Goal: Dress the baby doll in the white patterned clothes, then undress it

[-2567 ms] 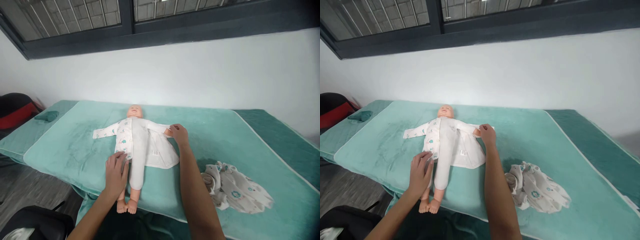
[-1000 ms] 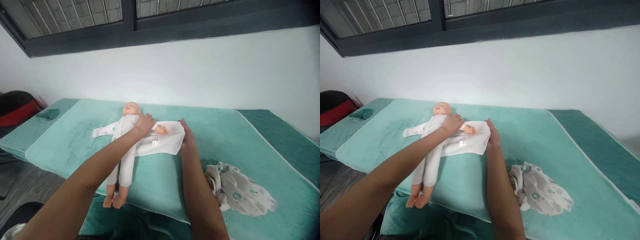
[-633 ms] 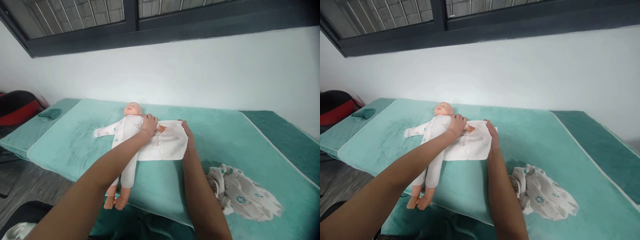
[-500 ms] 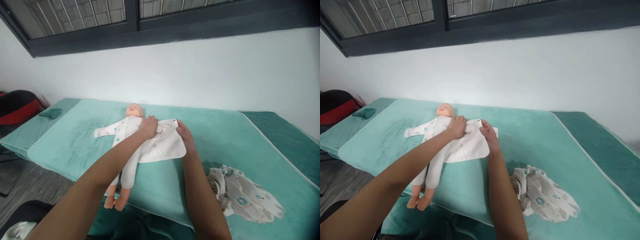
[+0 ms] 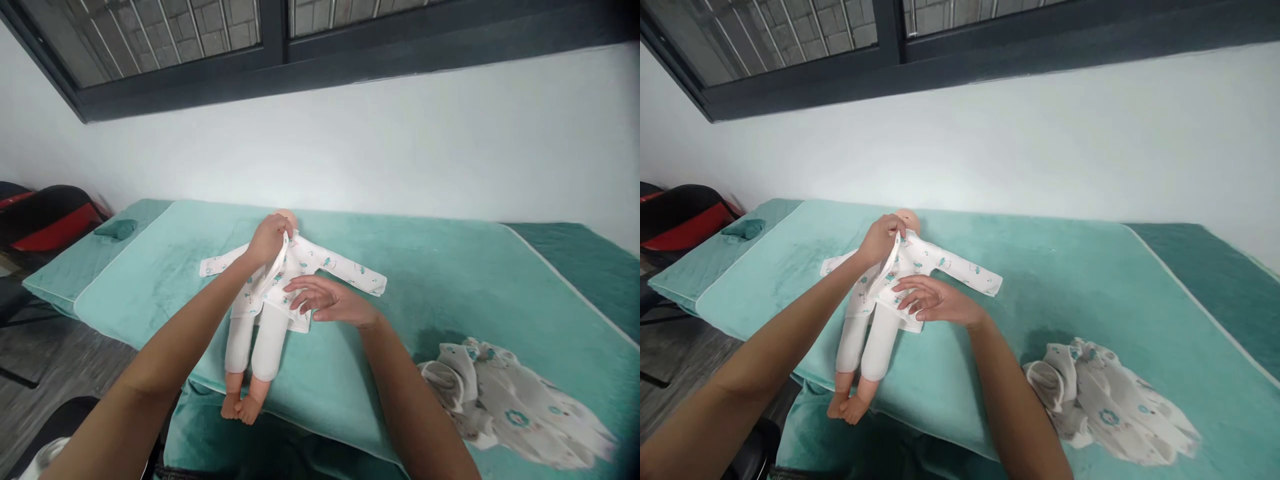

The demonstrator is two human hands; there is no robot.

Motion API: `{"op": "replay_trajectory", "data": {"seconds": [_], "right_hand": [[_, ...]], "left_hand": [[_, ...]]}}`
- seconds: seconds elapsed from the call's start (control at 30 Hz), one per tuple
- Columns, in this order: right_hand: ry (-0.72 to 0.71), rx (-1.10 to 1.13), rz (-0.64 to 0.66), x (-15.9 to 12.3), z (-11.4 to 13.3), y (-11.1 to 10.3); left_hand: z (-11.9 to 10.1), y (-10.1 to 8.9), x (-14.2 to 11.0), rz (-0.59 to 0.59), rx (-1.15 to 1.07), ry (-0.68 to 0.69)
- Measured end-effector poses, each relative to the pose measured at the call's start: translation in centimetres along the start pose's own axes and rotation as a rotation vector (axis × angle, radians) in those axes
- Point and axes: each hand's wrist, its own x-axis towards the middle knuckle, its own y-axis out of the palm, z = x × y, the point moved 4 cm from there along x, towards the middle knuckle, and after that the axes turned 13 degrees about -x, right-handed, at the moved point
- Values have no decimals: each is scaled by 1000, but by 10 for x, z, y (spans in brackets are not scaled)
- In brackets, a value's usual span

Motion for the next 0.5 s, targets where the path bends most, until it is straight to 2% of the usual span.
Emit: {"op": "replay_trajectory", "data": {"seconds": [0.07,0.13,0.2,0.27,0.33,0.4,0.5], "right_hand": [[-9,-13,-5,1,0,1],[-15,-31,-67,2,-1,-3],[-7,-75,-178,2,-4,-11],[11,-154,-338,2,-8,-23],[39,-251,-514,1,-15,-36],[111,-367,-633,-1,-25,-46],[293,-595,-678,-2,-42,-53]], "left_hand": [[9,-9,-8,-51,43,-75],[14,-14,-20,-116,57,-128],[15,-17,-36,-210,40,-203],[11,-16,-56,-246,43,-311],[0,-12,-75,-187,114,-384],[-15,-7,-91,-94,217,-375],[-31,-6,-111,-45,236,-376]]}}
